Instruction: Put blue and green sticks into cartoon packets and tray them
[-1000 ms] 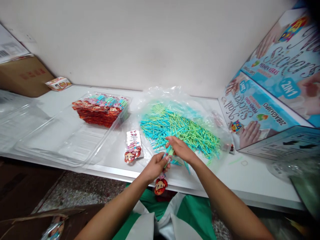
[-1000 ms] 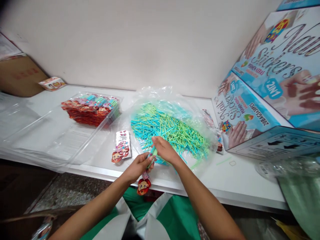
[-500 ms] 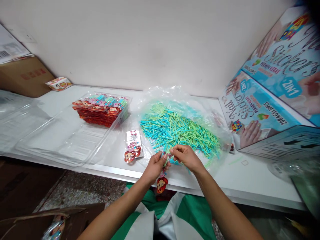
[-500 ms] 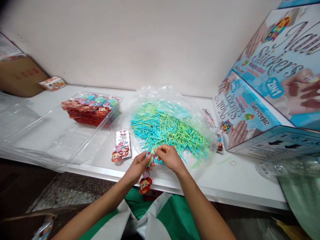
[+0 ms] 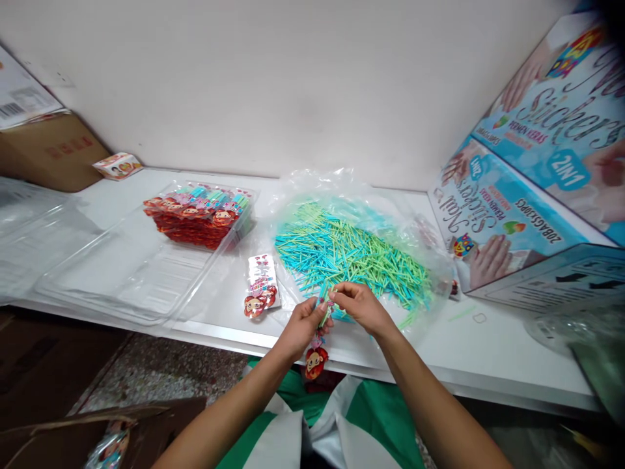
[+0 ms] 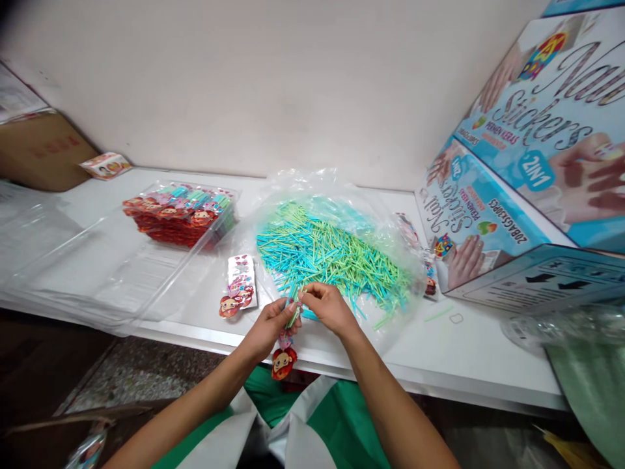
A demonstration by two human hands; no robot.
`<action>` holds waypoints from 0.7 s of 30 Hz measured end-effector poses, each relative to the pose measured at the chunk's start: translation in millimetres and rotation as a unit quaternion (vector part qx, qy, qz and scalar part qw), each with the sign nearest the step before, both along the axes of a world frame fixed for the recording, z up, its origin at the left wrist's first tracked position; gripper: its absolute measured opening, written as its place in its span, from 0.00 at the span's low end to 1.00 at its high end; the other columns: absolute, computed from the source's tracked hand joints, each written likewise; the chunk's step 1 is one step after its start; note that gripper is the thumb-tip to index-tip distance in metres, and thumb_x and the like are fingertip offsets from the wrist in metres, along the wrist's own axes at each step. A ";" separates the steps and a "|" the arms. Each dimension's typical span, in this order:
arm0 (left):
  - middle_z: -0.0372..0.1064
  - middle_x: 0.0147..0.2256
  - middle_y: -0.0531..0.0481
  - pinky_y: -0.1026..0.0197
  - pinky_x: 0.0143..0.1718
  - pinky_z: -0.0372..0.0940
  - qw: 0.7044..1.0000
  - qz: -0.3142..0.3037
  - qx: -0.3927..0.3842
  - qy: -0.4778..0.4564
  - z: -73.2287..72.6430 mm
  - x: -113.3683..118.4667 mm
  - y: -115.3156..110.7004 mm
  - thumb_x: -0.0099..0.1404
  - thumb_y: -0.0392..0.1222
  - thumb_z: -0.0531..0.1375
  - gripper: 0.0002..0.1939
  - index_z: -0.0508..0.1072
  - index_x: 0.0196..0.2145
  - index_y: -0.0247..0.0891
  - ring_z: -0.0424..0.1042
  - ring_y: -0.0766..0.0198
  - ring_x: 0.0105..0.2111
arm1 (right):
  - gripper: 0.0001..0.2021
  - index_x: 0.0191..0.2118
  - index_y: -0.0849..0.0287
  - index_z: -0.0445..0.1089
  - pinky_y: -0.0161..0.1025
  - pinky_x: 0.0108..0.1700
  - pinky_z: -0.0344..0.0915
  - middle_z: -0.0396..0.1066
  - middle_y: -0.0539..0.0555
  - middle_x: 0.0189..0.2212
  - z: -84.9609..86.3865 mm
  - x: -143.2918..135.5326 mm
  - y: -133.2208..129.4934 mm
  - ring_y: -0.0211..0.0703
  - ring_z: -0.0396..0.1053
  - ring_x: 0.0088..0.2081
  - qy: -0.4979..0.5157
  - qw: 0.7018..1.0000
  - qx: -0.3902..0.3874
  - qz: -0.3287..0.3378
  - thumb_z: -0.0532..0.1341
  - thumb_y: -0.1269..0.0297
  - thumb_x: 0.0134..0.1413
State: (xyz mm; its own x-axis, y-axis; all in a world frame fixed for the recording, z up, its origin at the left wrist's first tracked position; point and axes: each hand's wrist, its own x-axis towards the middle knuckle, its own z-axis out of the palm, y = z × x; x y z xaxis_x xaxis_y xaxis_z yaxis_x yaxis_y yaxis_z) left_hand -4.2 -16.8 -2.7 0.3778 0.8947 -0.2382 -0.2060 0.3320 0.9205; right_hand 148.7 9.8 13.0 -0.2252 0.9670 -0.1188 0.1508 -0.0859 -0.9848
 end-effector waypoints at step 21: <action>0.66 0.22 0.50 0.67 0.22 0.55 0.989 -0.019 -0.111 -0.097 2.3 -2.2 -2.2 0.56 0.51 0.59 0.16 0.67 0.29 0.33 0.62 0.71 0.18 | 0.10 0.33 0.59 0.67 0.32 0.26 0.54 0.57 0.46 0.20 -0.6 -4.2 -2.5 0.34 0.55 0.23 -0.043 0.999 0.029 -0.001 0.56 0.58 0.51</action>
